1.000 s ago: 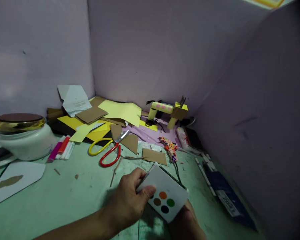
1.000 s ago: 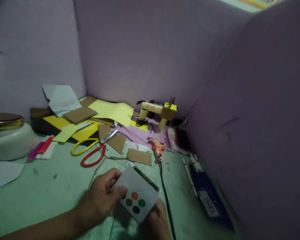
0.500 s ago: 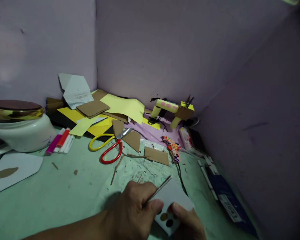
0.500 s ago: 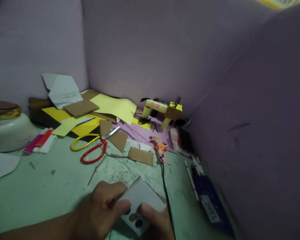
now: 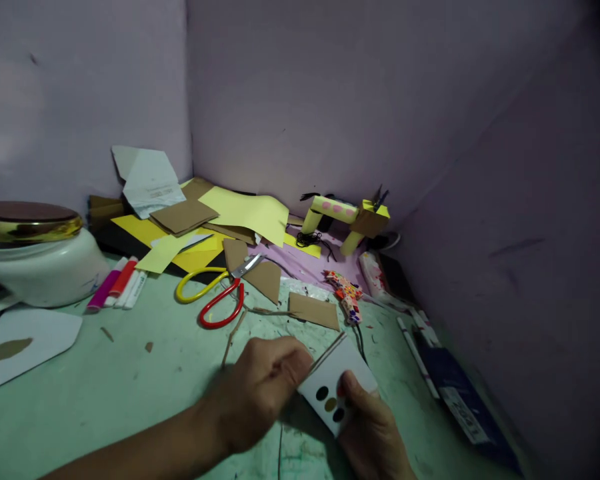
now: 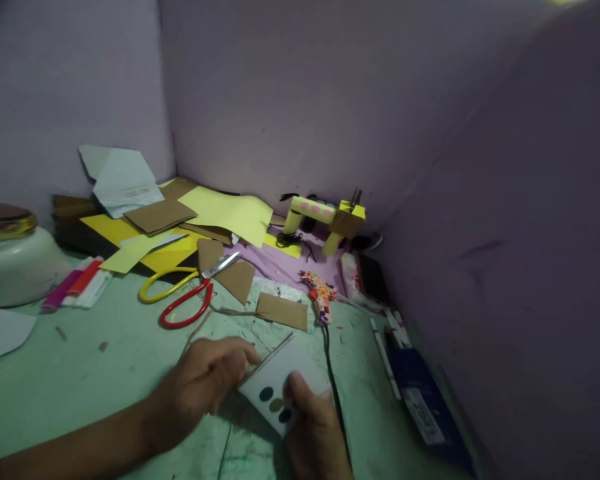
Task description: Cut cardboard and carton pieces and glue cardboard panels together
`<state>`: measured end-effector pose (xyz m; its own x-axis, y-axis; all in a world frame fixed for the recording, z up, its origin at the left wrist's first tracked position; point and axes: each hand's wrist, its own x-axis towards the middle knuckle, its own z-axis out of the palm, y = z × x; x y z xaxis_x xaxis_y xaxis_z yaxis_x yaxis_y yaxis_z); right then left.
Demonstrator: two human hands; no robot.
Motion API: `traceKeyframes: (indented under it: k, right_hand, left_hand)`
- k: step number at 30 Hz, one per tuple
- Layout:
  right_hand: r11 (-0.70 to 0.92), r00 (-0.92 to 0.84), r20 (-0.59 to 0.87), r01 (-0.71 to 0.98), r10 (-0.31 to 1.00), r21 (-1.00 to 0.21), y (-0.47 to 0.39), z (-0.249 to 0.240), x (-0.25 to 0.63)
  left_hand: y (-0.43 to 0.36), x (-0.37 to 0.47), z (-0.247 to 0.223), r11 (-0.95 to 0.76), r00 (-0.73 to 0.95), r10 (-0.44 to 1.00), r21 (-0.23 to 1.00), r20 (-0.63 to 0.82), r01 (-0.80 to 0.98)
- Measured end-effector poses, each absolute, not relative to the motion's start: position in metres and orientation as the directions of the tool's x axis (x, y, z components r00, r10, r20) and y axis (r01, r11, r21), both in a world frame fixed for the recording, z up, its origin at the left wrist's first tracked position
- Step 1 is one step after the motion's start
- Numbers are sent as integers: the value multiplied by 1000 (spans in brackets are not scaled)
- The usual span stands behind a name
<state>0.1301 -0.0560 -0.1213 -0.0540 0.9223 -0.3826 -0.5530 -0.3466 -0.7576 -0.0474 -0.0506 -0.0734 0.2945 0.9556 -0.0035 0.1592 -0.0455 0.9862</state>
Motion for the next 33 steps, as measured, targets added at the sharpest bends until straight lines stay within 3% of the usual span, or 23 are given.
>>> traceKeyframes:
  k: [3,6,8,10,13,16,22,27,33]
  right_hand:
    - [-307,-71,-314,-493,947,-814,-55,-119,128]
    - [-201,-66,-190,-292,980,-935,-56,-115,120]
    - [-201,-54,-195,-164,979,-966,-57,-112,115]
    - [-220,-45,-216,-112,975,-969,-57,-108,113]
    - [-146,-190,-109,-196,976,-970,-57,-100,115]
    - [-82,-374,56,-342,926,-936,-60,-91,119]
    - [-53,-399,146,-446,905,-893,-65,-87,121]
    - [-70,-376,123,-460,918,-885,-64,-95,121]
    - [-76,-377,118,-463,919,-883,-64,-101,120]
  left_hand:
    - [-46,-50,-71,79,258,961,993,-98,84]
    - [-46,-46,-79,-12,314,948,984,-46,180]
    - [-46,-43,-88,-70,258,966,959,-4,275]
    - [-45,-42,-97,-70,213,977,964,14,255]
    - [-38,-44,-102,110,218,971,993,-99,-40]
    - [-34,-45,-97,303,227,941,924,-252,-232]
    - [-37,-38,-87,333,179,939,907,-294,-257]
    - [-39,-33,-87,306,100,952,926,-290,-223]
    - [-37,-38,-85,323,138,943,931,-302,-170]
